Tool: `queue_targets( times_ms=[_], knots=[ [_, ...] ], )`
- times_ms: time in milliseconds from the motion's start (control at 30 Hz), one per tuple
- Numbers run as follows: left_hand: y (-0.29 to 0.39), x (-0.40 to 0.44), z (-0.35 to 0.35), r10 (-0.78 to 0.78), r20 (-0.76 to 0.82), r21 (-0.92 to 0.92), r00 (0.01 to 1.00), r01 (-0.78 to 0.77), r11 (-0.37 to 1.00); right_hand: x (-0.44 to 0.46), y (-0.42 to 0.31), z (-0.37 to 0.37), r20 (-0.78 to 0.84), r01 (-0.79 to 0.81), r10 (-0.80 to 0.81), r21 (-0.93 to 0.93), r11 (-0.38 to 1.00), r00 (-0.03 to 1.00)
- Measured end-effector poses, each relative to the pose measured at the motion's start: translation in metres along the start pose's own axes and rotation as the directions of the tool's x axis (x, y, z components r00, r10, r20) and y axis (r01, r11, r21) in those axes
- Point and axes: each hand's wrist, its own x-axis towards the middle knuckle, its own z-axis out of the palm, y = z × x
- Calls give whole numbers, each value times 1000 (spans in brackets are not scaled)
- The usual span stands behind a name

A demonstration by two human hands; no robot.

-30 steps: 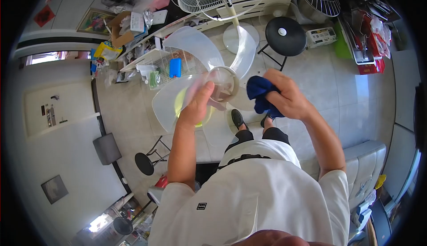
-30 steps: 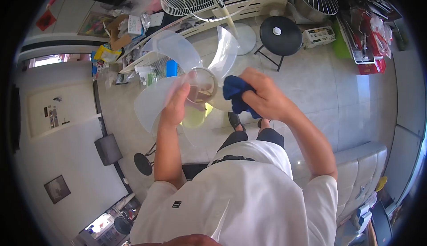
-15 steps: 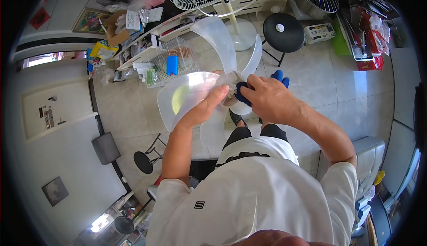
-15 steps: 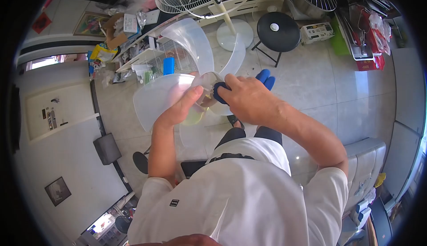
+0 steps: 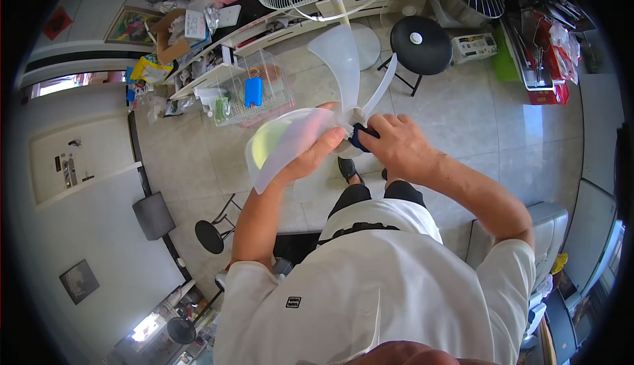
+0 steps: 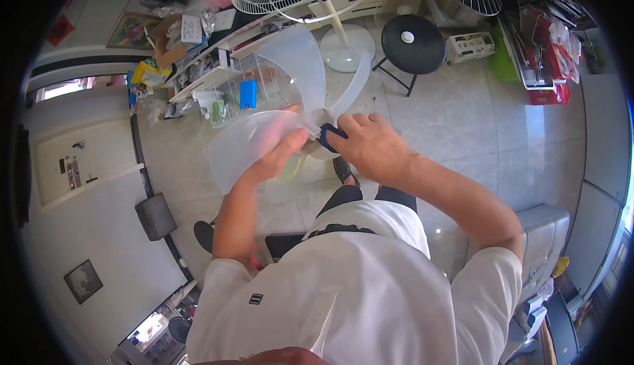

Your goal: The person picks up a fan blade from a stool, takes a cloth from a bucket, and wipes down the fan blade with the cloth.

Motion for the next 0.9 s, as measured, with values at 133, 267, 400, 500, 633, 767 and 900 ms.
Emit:
queue_targets(
  times_ms=[133, 267, 400, 500, 633, 767, 900],
  knots=[
    [-26, 0, -2, -39, 59, -13, 997, 40, 999, 1, -3, -16, 147, 114, -67, -339, 934, 987],
    [-18, 0, -6, -187, 28, -303, 982, 186, 935, -4, 1, -6, -208, -14, -2, -78, 997, 978],
    [-9, 1, 8, -157, -34, -360, 987, 135, 923, 2, -11, 10, -221, 53, -13, 177, 983, 975],
    [-5, 7, 16, -86, -95, -369, 992, 46, 928, 8, -20, 22, -84, -77, 77, 5, 997, 993],
    [3, 3, 15, -22, -115, -218, 993, -3, 976, 4, -29, 13, -31, -187, 210, 341, 921, 977],
    [-14, 1, 21, 40, -142, -173, 989, -65, 983, 7, -21, 17, 387, -376, 282, 922, -92, 878],
    [-12, 9, 17, 58, -208, -211, 976, -102, 972, -1, -12, 27, 439, -255, 325, 840, -478, 838]
  ],
)
